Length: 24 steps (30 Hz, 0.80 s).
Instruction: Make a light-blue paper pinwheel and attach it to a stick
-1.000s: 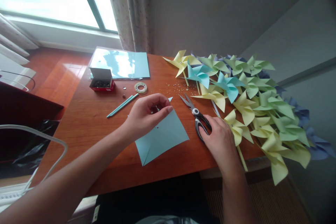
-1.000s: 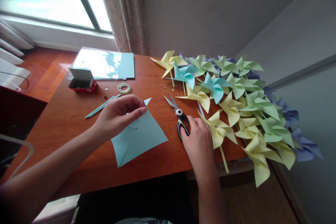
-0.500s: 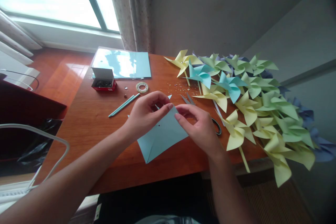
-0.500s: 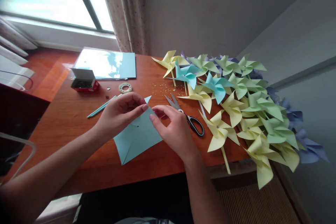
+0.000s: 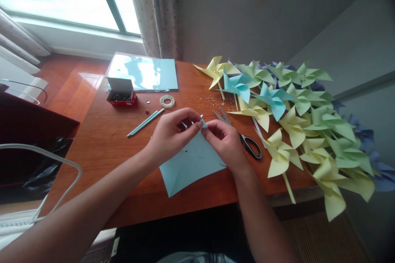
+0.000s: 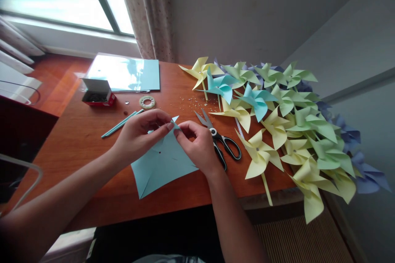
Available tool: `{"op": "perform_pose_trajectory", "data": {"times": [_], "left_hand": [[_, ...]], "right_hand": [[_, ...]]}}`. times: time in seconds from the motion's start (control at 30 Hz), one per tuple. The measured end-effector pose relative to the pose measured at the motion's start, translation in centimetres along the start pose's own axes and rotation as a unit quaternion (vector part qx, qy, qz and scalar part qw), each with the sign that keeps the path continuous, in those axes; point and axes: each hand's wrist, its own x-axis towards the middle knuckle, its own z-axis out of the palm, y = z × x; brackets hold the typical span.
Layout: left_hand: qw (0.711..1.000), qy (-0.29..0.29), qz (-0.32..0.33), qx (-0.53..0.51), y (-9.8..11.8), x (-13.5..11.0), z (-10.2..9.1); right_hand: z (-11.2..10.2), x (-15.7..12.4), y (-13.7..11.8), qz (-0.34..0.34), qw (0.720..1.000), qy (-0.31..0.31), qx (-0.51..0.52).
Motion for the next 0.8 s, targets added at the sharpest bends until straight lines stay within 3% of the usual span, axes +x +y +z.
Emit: {"op": "perform_pose_trajectory", "data": {"times": [0.6,0.8], "left_hand": [[0.986,-0.012,-0.101,-0.131,0.78,0.34,-0.07],[0.993,0.038,-0.064,-0.094,0.43,0.50,-0.51]], "right_hand": [[-0.05,-0.30,-0.56,-0.034,0.998,-0.014,-0.051],[-0.04,-0.32,-0.48,-0.022,0.999,0.014,-0.026]]}}
